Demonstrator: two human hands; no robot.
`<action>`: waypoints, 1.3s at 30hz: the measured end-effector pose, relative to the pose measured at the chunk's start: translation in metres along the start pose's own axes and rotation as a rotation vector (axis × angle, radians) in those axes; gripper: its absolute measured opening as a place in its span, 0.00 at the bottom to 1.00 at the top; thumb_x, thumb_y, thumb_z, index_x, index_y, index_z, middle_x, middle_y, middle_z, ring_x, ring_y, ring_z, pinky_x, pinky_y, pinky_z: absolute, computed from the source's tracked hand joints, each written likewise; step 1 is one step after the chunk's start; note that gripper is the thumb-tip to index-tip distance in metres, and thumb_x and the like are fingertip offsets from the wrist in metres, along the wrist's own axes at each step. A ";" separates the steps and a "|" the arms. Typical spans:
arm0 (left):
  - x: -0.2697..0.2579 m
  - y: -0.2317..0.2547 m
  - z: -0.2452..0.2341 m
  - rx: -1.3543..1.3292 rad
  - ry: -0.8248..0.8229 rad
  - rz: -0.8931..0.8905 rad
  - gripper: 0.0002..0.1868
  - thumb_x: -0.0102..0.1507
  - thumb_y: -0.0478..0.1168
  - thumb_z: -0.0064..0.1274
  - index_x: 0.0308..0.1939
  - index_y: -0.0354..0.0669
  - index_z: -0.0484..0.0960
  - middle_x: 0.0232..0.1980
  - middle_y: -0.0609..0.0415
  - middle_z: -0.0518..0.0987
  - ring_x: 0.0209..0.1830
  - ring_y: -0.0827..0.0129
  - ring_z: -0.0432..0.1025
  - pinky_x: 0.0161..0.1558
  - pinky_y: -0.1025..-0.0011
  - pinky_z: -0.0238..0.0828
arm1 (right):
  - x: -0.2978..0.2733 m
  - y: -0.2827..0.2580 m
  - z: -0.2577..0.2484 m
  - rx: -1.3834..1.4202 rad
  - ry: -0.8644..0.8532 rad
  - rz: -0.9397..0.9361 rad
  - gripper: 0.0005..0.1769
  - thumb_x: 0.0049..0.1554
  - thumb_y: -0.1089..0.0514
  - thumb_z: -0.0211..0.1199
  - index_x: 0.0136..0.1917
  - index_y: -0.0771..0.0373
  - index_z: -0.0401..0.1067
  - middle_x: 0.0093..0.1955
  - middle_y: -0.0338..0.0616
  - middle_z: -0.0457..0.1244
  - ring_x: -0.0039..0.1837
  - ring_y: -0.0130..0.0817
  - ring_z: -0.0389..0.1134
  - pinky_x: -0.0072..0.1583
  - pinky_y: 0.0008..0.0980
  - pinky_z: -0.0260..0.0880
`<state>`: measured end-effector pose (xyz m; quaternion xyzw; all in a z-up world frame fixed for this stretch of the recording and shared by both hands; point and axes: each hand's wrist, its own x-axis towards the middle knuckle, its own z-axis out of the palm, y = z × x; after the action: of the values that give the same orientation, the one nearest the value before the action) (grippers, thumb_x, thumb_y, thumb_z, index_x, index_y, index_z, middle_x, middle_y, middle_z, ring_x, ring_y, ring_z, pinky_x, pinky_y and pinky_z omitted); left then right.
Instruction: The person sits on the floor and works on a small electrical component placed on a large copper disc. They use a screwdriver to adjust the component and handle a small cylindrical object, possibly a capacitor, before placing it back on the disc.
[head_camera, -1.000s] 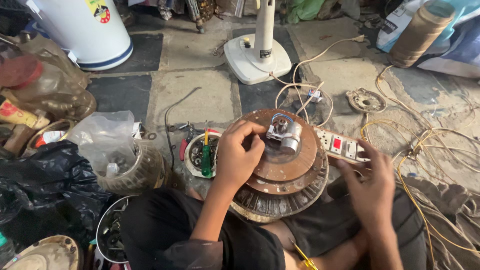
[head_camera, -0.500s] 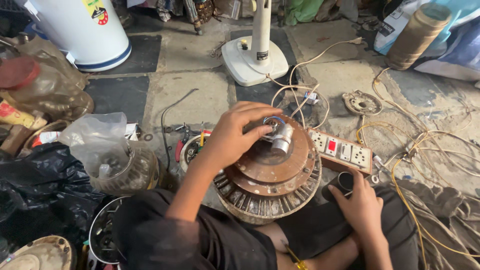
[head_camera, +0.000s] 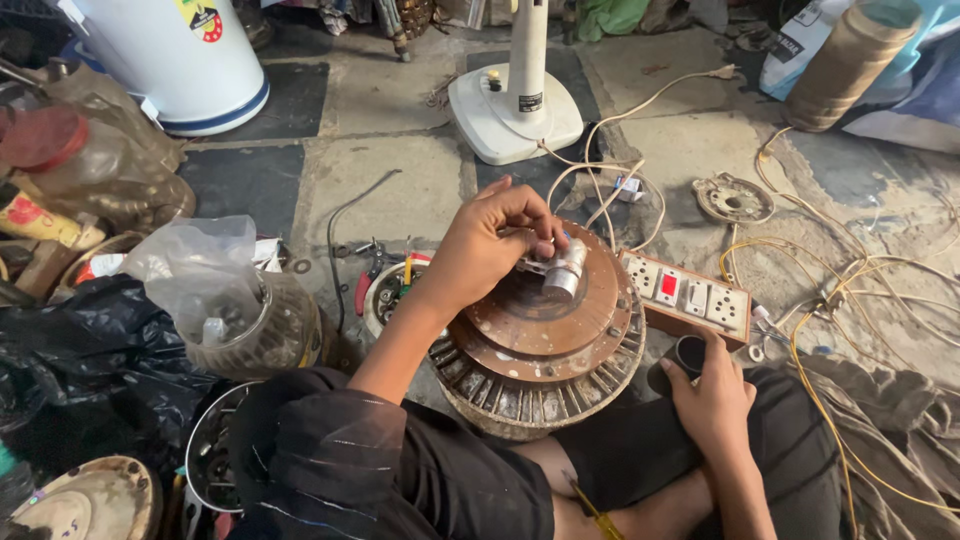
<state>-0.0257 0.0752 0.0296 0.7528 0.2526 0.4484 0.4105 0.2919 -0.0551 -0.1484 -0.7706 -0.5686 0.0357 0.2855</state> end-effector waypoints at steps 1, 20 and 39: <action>-0.001 0.000 0.001 -0.024 0.016 0.013 0.10 0.64 0.25 0.50 0.33 0.44 0.73 0.36 0.61 0.85 0.41 0.78 0.80 0.82 0.51 0.32 | -0.001 0.000 0.000 0.001 0.000 -0.003 0.38 0.52 0.48 0.69 0.73 0.55 0.63 0.56 0.50 0.68 0.60 0.51 0.67 0.57 0.56 0.61; -0.044 -0.006 -0.092 -0.435 1.002 -0.141 0.20 0.70 0.54 0.48 0.51 0.41 0.80 0.52 0.54 0.84 0.53 0.73 0.75 0.55 0.74 0.65 | 0.040 -0.284 -0.149 1.671 -0.303 -0.116 0.25 0.53 0.66 0.66 0.62 0.63 0.63 0.51 0.47 0.64 0.51 0.41 0.69 0.53 0.41 0.74; -0.037 0.014 -0.063 -0.384 0.504 0.108 0.09 0.72 0.41 0.53 0.52 0.41 0.81 0.49 0.61 0.80 0.51 0.76 0.73 0.58 0.73 0.70 | 0.102 -0.222 -0.161 1.153 -0.448 -0.613 0.19 0.60 0.62 0.67 0.63 0.61 0.68 0.55 0.48 0.68 0.60 0.39 0.70 0.64 0.38 0.72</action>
<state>-0.0980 0.0647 0.0404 0.5393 0.2168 0.6811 0.4452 0.1990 0.0142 0.1198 -0.2742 -0.6965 0.4083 0.5225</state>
